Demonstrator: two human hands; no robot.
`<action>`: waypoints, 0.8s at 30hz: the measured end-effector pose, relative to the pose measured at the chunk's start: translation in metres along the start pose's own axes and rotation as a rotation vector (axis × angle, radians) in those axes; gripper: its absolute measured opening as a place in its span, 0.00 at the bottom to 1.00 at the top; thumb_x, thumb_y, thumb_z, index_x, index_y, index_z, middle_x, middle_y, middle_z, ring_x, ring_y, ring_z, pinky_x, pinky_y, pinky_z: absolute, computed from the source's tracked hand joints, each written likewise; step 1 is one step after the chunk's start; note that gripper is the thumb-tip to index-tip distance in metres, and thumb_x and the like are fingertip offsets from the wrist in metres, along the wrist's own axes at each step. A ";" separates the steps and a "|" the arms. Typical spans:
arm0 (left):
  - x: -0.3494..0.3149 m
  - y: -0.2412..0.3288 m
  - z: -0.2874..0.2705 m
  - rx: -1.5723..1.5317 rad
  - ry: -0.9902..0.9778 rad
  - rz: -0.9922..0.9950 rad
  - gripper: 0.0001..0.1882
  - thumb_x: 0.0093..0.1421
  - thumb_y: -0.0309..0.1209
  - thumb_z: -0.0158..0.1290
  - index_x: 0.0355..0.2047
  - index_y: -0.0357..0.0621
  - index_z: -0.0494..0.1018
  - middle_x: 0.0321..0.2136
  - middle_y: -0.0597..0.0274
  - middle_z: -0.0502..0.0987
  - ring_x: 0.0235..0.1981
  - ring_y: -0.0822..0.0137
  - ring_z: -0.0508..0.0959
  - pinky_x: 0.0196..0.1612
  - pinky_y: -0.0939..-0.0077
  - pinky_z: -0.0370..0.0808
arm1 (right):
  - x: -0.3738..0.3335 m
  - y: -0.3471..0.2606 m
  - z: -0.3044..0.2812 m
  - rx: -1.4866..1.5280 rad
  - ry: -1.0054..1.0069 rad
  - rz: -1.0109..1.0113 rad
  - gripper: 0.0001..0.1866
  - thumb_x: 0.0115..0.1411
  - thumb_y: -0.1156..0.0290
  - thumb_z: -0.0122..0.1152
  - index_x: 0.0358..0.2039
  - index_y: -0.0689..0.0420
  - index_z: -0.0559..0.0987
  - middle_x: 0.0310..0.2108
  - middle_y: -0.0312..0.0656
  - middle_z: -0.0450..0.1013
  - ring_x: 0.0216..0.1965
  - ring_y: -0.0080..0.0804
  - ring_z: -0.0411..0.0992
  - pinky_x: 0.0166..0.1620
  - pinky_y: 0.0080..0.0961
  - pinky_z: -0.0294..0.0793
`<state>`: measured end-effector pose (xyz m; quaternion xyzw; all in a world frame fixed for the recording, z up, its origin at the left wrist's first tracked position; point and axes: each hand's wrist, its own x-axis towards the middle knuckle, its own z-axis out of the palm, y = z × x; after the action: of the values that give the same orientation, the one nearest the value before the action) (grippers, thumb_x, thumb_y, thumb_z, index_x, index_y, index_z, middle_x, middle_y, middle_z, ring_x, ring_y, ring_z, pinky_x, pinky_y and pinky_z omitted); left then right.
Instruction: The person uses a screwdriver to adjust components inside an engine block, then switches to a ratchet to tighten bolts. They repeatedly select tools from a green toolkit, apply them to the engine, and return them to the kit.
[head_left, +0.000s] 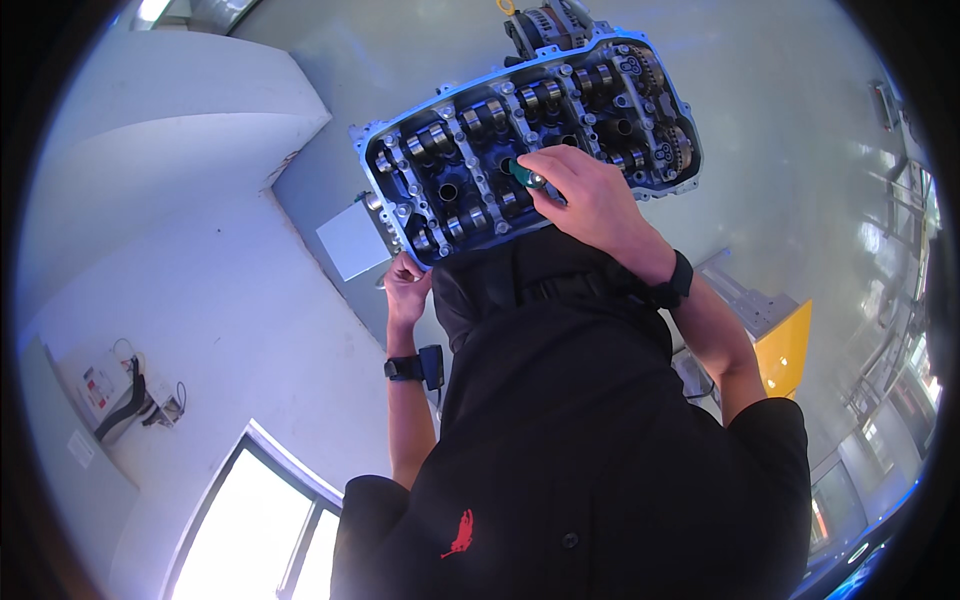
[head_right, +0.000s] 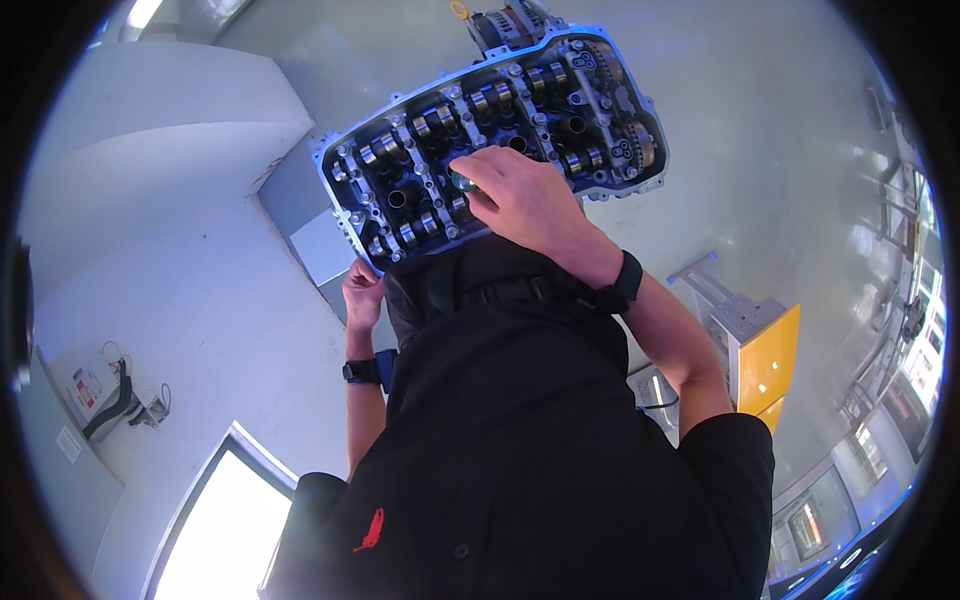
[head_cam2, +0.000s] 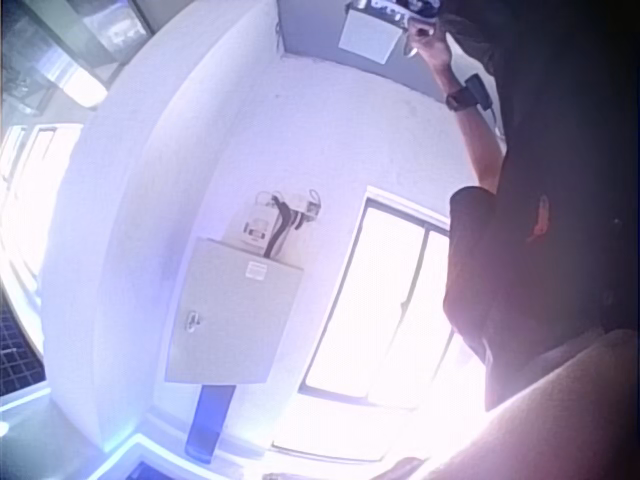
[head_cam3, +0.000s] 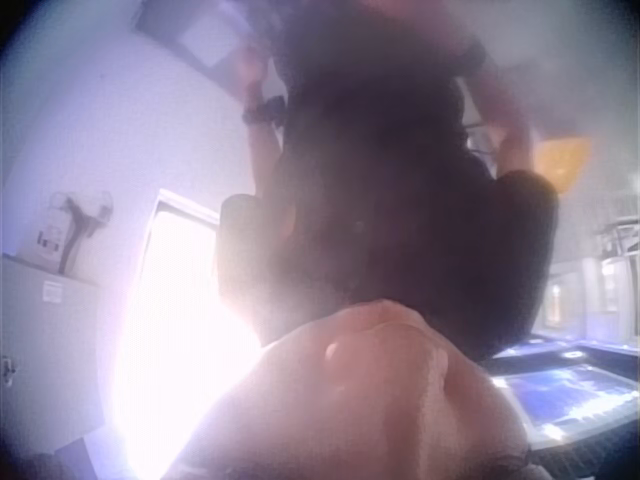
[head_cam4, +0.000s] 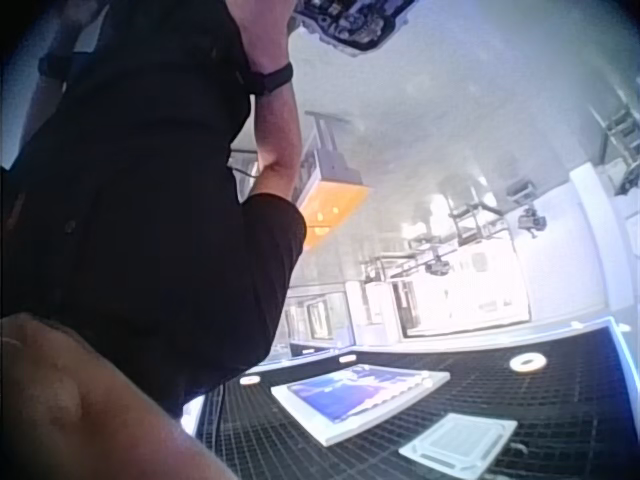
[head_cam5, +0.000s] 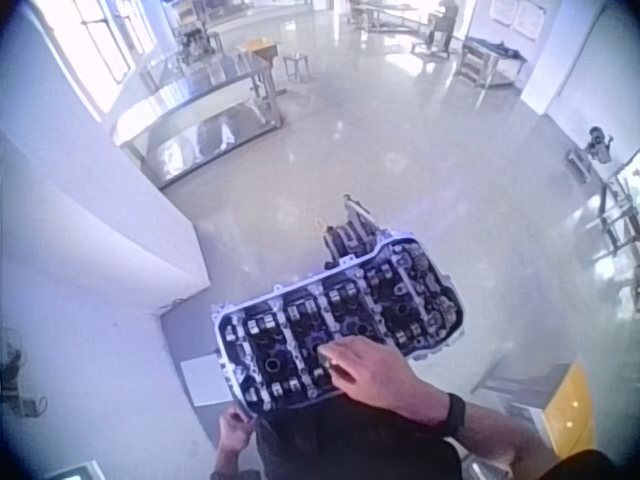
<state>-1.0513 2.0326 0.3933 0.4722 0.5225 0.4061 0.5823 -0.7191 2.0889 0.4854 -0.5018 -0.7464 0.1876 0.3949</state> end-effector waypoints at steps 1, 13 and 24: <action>0.000 -0.004 -0.002 0.006 -0.001 0.016 0.18 0.54 0.13 0.57 0.20 0.47 0.61 0.24 0.73 0.68 0.27 0.82 0.66 0.34 0.86 0.65 | 0.001 0.000 0.000 0.001 0.005 -0.006 0.19 0.49 0.76 0.64 0.44 0.52 0.76 0.37 0.36 0.75 0.34 0.34 0.76 0.31 0.28 0.76; -0.003 0.000 -0.001 -0.009 -0.004 -0.007 0.18 0.54 0.14 0.57 0.20 0.47 0.61 0.25 0.72 0.70 0.28 0.82 0.67 0.34 0.86 0.65 | -0.003 -0.005 0.000 -0.003 0.021 -0.003 0.19 0.49 0.76 0.64 0.44 0.52 0.76 0.36 0.36 0.75 0.34 0.34 0.76 0.30 0.28 0.76; -0.001 -0.008 -0.007 -0.003 -0.013 -0.011 0.18 0.54 0.13 0.56 0.20 0.47 0.60 0.25 0.71 0.70 0.29 0.82 0.68 0.34 0.86 0.66 | -0.004 0.000 0.003 0.024 0.027 0.036 0.19 0.49 0.74 0.65 0.44 0.52 0.75 0.35 0.37 0.75 0.32 0.36 0.76 0.30 0.29 0.77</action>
<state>-1.0584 2.0311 0.3859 0.4712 0.5207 0.4003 0.5887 -0.7208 2.0860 0.4817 -0.5128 -0.7296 0.1967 0.4073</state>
